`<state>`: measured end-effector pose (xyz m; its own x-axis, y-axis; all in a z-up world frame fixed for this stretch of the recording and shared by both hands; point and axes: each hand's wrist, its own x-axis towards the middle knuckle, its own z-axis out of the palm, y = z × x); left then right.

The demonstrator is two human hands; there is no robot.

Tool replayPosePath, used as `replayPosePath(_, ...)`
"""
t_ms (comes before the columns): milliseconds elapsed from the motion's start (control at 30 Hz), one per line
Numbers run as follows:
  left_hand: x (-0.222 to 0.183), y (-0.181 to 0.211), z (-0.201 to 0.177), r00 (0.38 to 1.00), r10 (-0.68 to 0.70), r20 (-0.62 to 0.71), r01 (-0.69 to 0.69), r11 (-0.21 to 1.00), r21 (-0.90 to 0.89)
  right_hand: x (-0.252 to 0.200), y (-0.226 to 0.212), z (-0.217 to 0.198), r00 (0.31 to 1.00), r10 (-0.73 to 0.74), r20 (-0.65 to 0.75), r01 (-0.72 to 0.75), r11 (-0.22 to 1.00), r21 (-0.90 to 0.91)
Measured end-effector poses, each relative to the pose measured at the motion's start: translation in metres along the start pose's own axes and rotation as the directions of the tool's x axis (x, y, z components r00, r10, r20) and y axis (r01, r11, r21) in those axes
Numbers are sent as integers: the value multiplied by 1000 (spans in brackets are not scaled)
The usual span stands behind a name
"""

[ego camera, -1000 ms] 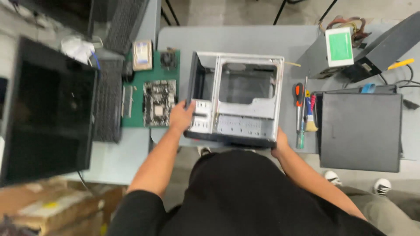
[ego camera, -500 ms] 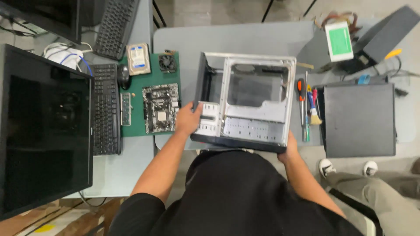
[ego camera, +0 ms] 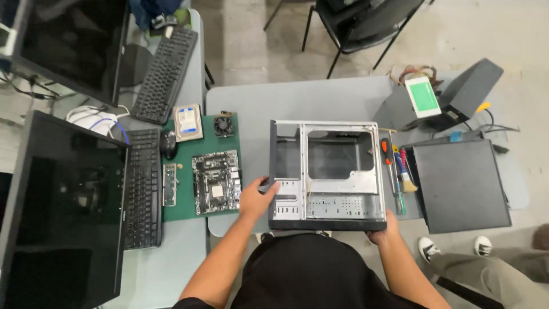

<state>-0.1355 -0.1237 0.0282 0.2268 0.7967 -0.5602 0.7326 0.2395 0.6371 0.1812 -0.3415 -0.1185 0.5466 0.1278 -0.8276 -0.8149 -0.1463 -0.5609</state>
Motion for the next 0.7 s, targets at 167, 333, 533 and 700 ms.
replayPosePath(167,12,-42,-4,996,-93,-15,57,723,-688,17,2,-6,987,92,-130,-87,995,43)
replayPosePath(333,42,-93,-7,947,-253,-196,8,631,-776,4,-41,-6,976,-78,206,118,974,-191)
replayPosePath(533,17,-53,3,1000,-10,25,21,876,-481,-130,-81,69,919,-268,290,395,604,-692)
replayPosePath(700,11,11,1,986,78,146,-55,986,-158,-118,-86,93,911,-328,250,340,252,-906)
